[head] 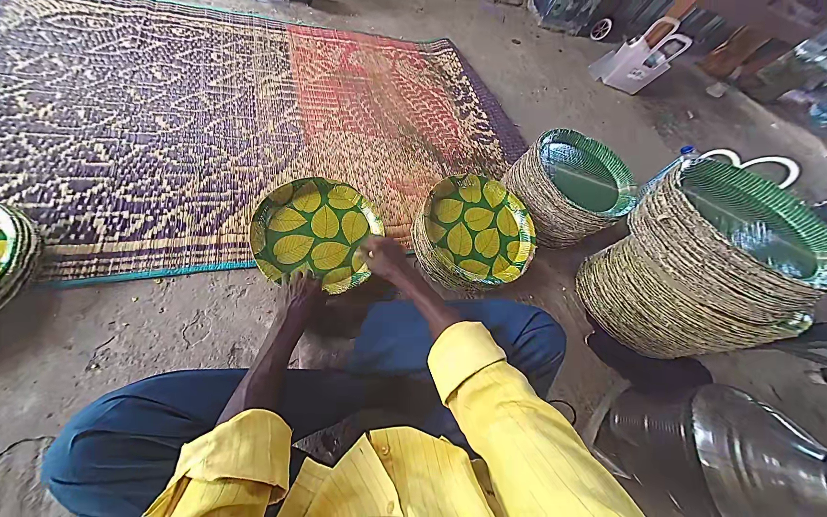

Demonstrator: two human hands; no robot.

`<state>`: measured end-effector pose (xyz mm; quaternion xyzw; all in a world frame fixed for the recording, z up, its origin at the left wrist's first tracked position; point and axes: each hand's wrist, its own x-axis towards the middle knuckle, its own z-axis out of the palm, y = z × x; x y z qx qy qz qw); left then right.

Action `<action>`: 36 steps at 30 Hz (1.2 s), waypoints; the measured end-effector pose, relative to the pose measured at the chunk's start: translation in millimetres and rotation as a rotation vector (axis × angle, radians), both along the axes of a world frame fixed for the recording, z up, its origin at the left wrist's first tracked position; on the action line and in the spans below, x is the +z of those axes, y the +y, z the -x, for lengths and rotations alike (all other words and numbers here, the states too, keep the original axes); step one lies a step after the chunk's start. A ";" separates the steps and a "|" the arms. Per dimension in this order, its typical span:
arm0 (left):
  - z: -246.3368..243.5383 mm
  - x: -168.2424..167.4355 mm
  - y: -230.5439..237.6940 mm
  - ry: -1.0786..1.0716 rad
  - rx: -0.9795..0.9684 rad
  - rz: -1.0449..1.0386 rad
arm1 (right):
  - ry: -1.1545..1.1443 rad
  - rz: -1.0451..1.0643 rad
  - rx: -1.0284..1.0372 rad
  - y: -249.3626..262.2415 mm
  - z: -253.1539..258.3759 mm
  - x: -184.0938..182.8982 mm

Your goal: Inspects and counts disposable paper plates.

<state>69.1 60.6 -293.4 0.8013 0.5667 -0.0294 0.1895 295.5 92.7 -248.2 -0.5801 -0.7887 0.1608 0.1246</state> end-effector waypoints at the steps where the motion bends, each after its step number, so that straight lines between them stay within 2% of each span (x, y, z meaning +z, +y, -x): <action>1: -2.2 2.5 1.5 0.016 -0.007 0.029 | 0.006 -0.051 -0.177 11.7 -23.9 8.3; 2: -5.2 8.6 2.2 0.024 -0.017 0.049 | 0.006 -0.087 -0.341 21.0 -46.8 15.9; 4: -12.2 16.6 1.4 0.041 -0.032 0.089 | -0.057 -0.031 -0.588 31.3 -86.6 18.6; 6: -15.5 15.7 -1.0 0.033 -0.037 0.101 | -0.070 0.087 -0.679 32.0 -109.0 8.1; 10: -11.6 12.2 -2.7 0.038 -0.049 0.109 | 0.000 0.158 -0.729 30.1 -114.0 2.5; 17: -12.9 19.1 -1.9 0.061 -0.060 0.139 | -0.060 0.167 -0.745 29.0 -119.4 8.0; 21: -11.6 17.2 0.6 0.043 -0.071 0.148 | -0.108 0.006 -0.743 27.4 -108.2 32.3; 24: -4.1 14.1 3.8 -0.111 -0.030 0.077 | -0.094 -0.263 -0.579 25.1 -79.1 64.8; 26: 5.8 15.2 5.2 -0.312 0.084 -0.175 | -0.037 -0.410 -0.370 17.7 -42.1 71.0; 28: 16.6 23.5 16.6 -0.430 0.265 -0.447 | 0.016 -0.480 -0.146 16.5 1.9 47.9; 29: 24.6 27.3 22.0 -0.450 0.367 -0.512 | 0.025 -0.441 -0.029 13.9 24.0 29.2; 31: 41.8 27.7 29.9 -0.478 0.597 -0.532 | -0.019 -0.206 0.202 3.0 58.8 -7.4; 33: 55.6 1.4 43.9 -0.535 0.841 -0.606 | -0.138 0.073 0.358 -8.1 77.1 -28.4; 36: 76.0 5.1 46.4 -0.670 0.995 -0.172 | -0.101 0.169 0.428 -12.4 61.9 -34.3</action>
